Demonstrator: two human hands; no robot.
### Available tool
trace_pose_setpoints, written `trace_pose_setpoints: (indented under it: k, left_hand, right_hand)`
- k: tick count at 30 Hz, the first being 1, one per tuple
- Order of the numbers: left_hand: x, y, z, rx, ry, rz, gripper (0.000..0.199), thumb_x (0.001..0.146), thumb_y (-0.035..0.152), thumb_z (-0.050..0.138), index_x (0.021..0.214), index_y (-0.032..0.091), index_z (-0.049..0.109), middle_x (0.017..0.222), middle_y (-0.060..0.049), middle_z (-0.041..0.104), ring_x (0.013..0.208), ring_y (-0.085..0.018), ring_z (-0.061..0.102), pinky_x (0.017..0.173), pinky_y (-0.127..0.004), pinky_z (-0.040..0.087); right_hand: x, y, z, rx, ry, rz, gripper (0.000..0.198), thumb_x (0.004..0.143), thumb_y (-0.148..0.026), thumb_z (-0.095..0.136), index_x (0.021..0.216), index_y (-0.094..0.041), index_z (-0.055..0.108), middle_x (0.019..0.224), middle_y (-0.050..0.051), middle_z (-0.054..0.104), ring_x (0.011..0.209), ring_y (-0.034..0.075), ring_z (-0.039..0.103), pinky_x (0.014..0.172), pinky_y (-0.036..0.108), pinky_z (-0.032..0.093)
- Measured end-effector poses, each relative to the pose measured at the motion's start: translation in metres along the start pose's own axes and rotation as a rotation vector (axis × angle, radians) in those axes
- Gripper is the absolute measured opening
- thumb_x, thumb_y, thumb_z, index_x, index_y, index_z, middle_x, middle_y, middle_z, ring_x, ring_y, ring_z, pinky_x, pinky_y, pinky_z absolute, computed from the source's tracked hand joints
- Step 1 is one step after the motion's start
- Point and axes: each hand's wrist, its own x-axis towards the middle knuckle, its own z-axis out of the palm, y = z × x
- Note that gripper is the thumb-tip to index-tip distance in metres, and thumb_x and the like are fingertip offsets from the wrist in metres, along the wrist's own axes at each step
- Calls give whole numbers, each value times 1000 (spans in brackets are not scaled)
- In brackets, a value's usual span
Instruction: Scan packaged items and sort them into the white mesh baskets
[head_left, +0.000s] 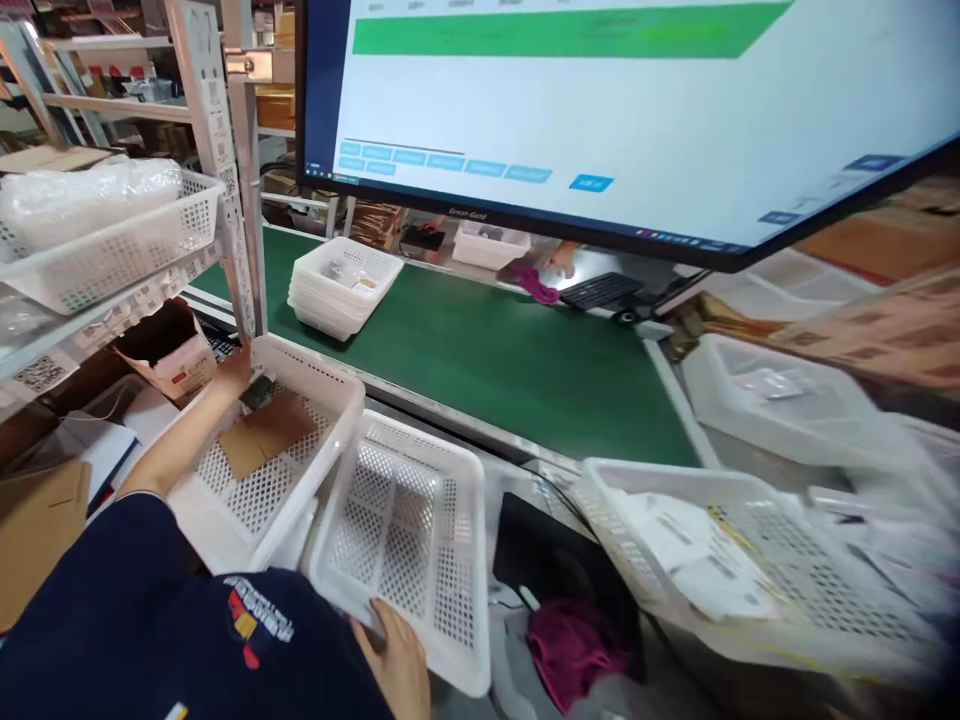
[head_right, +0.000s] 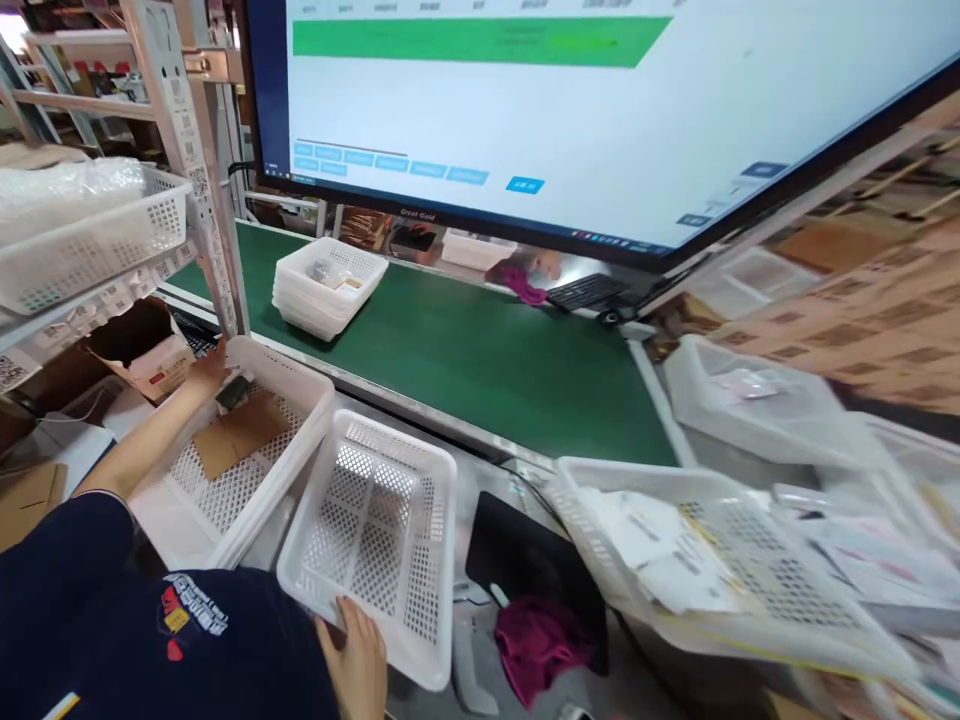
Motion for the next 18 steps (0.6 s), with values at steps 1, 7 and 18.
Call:
trace_pose_setpoints:
  k: [1,7,18]
  left_hand:
    - [2,-7,-6,-11,-21,-2,45,97,20,60,139,5,55,118,-23,68,106,-34,68,88,-42,53]
    - [-16,-54,-53,-130,82,-69,33,103,23,43,115,10,71,114,-20,73,114,-34,69,95,-43,53]
    - [-227,28,-56,-1375,-34,-64,29,78,38,69,98,18,63,68,0,68,58,-19,71,55,-27,60]
  right_hand:
    - [-6,0,1,19,76,27,59,91,-67,54,115,-17,75,120,15,75,115,34,69,102,49,54]
    - [-30,25,-44,-7,281,230,64,97,-69,39,115,-16,70,129,21,69,125,39,64,110,54,49]
    - [1,132,-126,-405,-41,480,63,82,-54,49,127,-12,64,102,33,70,92,46,75,74,57,57]
